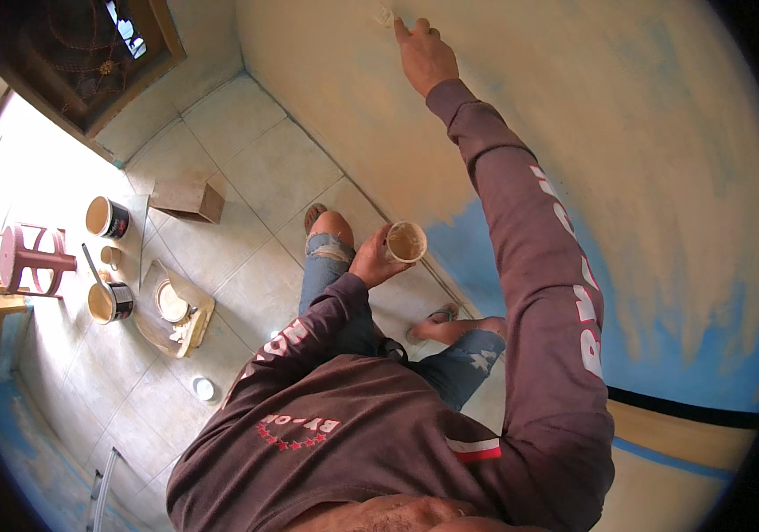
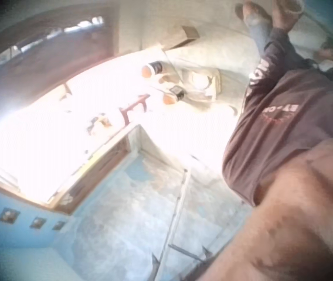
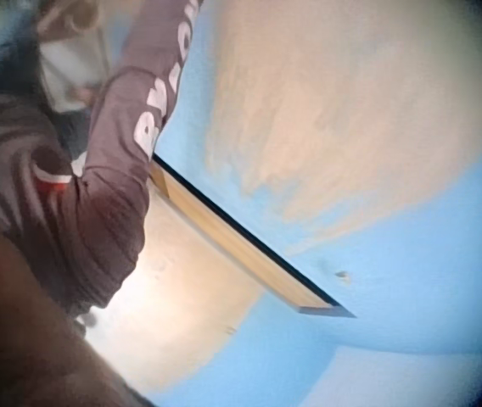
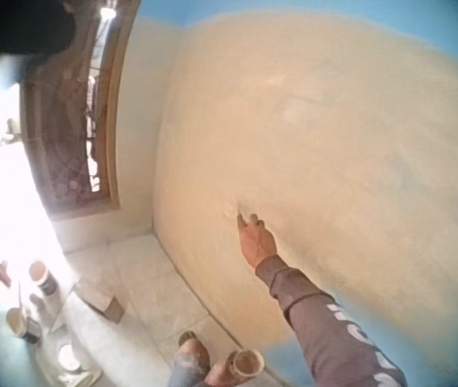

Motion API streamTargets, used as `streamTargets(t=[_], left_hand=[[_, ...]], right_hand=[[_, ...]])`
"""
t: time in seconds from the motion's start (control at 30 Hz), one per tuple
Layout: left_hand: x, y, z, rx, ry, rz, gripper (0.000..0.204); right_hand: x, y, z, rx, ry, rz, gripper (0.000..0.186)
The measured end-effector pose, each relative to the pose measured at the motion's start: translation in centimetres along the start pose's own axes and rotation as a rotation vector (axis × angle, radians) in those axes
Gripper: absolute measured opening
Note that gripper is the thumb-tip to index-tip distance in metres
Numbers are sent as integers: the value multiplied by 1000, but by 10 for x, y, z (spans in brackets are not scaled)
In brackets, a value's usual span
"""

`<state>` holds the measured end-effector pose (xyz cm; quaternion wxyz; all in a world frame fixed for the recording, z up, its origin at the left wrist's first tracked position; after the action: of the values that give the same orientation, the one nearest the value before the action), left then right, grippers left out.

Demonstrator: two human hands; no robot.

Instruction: The person paints a ceiling with beige paint using a brush and a small container. They repeatedly dip the brush into the container and apply paint to the ceiling surface in broad strokes.

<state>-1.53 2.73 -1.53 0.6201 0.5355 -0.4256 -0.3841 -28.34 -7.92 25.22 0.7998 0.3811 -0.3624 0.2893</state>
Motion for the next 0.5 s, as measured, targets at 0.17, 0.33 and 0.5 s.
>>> streamTargets(t=[0.17,0.33,0.5], left_hand=[[3,-7,1,-13,18,-2,90],[-2,-15,0,-112,-13,-15,93],[-7,-19,0,-76,-48,-13,90]], right_hand=[[-10,9,-13,-60,-76,-108,46],[14,47,-82,-7,-90,-228,50],[60,84,-175,-65,-199,-213,57]])
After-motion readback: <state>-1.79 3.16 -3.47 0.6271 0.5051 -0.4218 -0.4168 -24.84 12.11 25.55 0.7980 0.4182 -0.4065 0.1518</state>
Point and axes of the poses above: each hand's wrist, its own z-axis towards the middle knuckle, its own x-axis out of the back of the hand, y = z × x, the point moved 1 cm from there along z, towards the middle knuckle, and after that the axes turned 6 degrees about -z, right-handed, at the moved point
